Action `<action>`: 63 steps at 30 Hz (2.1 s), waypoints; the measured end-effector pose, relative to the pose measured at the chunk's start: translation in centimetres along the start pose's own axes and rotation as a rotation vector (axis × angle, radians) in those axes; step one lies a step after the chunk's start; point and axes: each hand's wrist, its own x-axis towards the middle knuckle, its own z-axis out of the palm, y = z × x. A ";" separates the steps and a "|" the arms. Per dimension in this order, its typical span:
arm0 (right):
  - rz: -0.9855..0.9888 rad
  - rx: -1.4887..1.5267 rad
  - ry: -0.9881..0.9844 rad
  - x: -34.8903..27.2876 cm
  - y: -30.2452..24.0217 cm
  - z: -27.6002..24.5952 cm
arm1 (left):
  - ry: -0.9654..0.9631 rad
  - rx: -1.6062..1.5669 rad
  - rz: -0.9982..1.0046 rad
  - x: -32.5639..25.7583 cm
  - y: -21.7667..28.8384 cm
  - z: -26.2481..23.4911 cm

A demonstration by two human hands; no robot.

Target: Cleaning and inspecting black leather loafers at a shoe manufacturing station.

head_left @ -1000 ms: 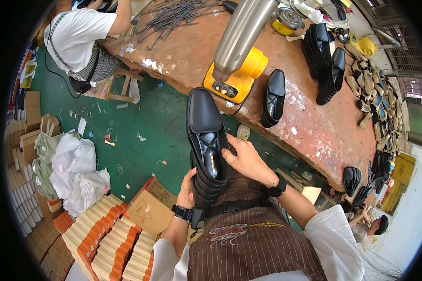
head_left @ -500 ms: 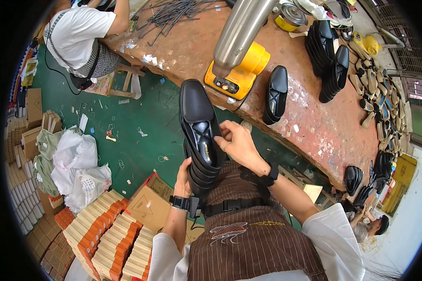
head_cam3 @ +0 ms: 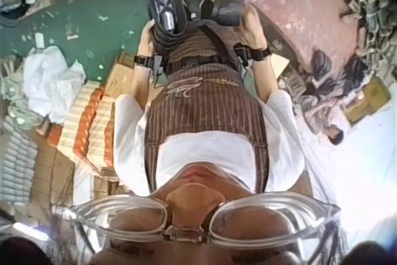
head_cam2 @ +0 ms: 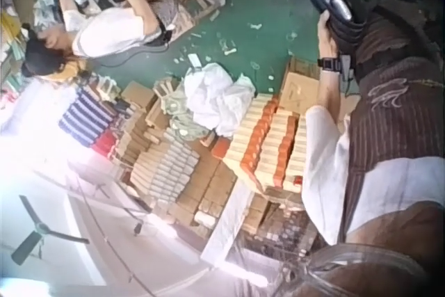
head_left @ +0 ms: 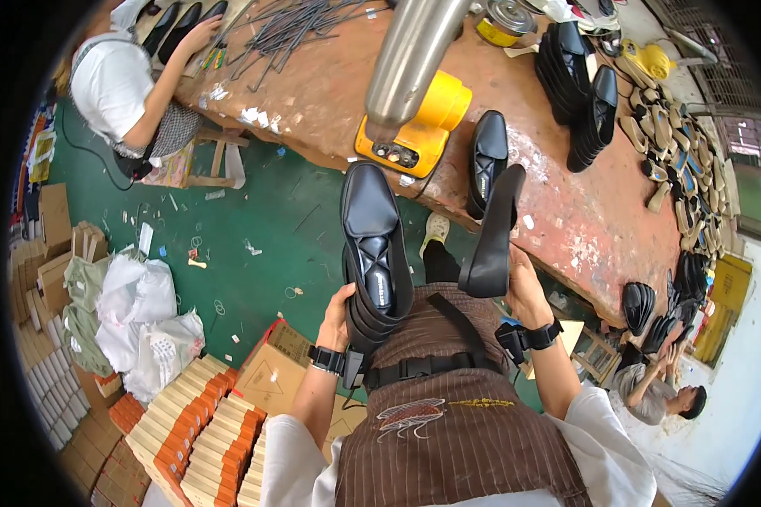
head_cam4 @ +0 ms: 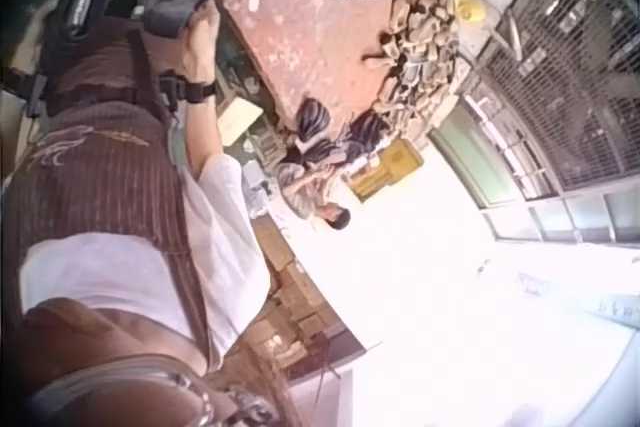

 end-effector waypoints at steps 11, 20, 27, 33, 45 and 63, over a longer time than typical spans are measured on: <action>-0.133 0.187 0.203 -1.9 -0.7 -1.7 | -0.044 -0.124 -0.067 -0.1 0.0 1.5; -0.122 0.200 0.127 -1.6 -0.8 -1.1 | -0.069 0.051 0.070 -0.1 0.0 -2.8; -0.176 0.169 0.161 -2.2 -0.5 -0.7 | 0.022 0.168 0.062 2.1 0.5 4.1; -0.145 0.082 0.143 -3.1 -1.0 -0.4 | -0.212 -0.018 0.021 3.5 0.6 2.9; -0.327 -0.864 0.055 -0.3 3.1 6.8 | 0.087 0.466 0.094 -0.3 -1.8 5.1; -0.073 0.306 -0.052 -2.4 0.0 -1.4 | 0.061 0.152 0.121 0.5 0.2 4.6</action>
